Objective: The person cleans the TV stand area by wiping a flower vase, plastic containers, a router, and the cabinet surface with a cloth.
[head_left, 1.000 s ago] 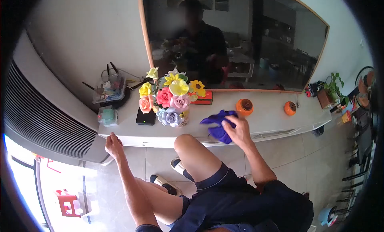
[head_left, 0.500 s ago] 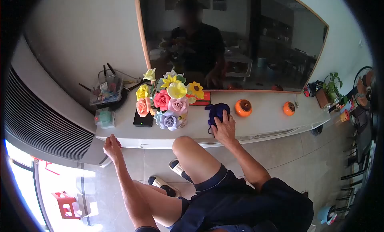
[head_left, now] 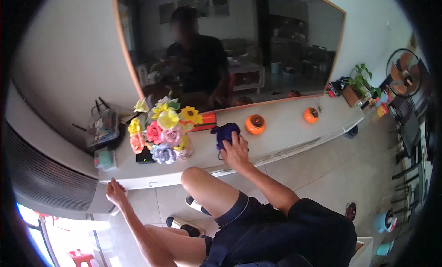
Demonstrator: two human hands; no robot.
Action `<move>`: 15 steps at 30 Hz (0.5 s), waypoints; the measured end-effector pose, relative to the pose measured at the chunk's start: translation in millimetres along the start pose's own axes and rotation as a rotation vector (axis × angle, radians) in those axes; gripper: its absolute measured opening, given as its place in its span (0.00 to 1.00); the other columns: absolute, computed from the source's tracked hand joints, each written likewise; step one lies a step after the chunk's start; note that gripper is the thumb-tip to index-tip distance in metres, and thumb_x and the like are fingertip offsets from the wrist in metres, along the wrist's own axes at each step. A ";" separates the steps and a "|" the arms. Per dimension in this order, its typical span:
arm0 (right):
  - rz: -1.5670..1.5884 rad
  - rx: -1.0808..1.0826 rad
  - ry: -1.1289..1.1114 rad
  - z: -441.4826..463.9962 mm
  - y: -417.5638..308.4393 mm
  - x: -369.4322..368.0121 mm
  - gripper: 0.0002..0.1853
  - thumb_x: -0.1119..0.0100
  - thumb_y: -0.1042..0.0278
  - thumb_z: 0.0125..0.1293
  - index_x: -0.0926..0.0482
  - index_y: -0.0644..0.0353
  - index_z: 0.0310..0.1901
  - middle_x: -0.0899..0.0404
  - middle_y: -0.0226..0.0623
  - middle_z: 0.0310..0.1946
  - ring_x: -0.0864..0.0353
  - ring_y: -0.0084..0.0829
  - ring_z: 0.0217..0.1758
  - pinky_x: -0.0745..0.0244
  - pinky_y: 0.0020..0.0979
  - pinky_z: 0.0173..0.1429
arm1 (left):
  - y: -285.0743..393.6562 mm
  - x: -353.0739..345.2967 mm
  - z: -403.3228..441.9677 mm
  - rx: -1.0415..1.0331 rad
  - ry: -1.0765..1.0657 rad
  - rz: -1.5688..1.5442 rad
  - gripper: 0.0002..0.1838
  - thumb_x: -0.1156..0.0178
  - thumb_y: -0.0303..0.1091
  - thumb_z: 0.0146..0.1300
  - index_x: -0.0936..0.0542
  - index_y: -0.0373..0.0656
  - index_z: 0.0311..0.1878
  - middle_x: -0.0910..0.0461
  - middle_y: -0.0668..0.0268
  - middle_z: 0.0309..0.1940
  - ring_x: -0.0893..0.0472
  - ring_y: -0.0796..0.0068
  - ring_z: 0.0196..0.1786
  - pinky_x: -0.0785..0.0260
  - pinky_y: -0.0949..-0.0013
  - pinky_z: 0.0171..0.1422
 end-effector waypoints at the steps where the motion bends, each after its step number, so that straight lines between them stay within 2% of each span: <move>1: 0.007 -0.008 -0.001 0.1 1.3 -0.9 0.21 0.31 0.58 0.57 0.19 0.56 0.51 0.36 0.63 0.66 0.32 0.61 0.60 0.34 0.57 0.59 | -1.5 1.8 2.9 -0.037 -0.009 0.021 0.19 0.41 0.39 0.73 0.25 0.43 0.23 0.30 0.72 0.14 0.32 0.84 0.16 0.41 0.76 0.17; 7: 0.008 -0.020 0.047 -2.8 3.7 -0.5 0.21 0.30 0.56 0.57 0.17 0.56 0.51 0.35 0.61 0.65 0.31 0.57 0.60 0.33 0.56 0.58 | -4.3 2.8 6.4 -0.083 -0.060 0.001 0.21 0.42 0.41 0.75 0.26 0.44 0.23 0.32 0.73 0.14 0.34 0.85 0.15 0.43 0.76 0.17; 15: 0.043 -0.037 0.020 -3.5 4.4 4.4 0.20 0.31 0.57 0.59 0.18 0.58 0.50 0.36 0.61 0.64 0.33 0.57 0.61 0.34 0.56 0.58 | -5.1 -0.5 5.2 -0.140 -0.066 0.074 0.23 0.44 0.44 0.75 0.28 0.45 0.22 0.35 0.72 0.11 0.35 0.83 0.13 0.44 0.74 0.15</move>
Point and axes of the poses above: each hand's wrist, its own z-axis towards the middle knuckle, its own x-axis out of the back of the hand, y = z × x, the point moved 7 cm from there along z, towards the middle knuckle
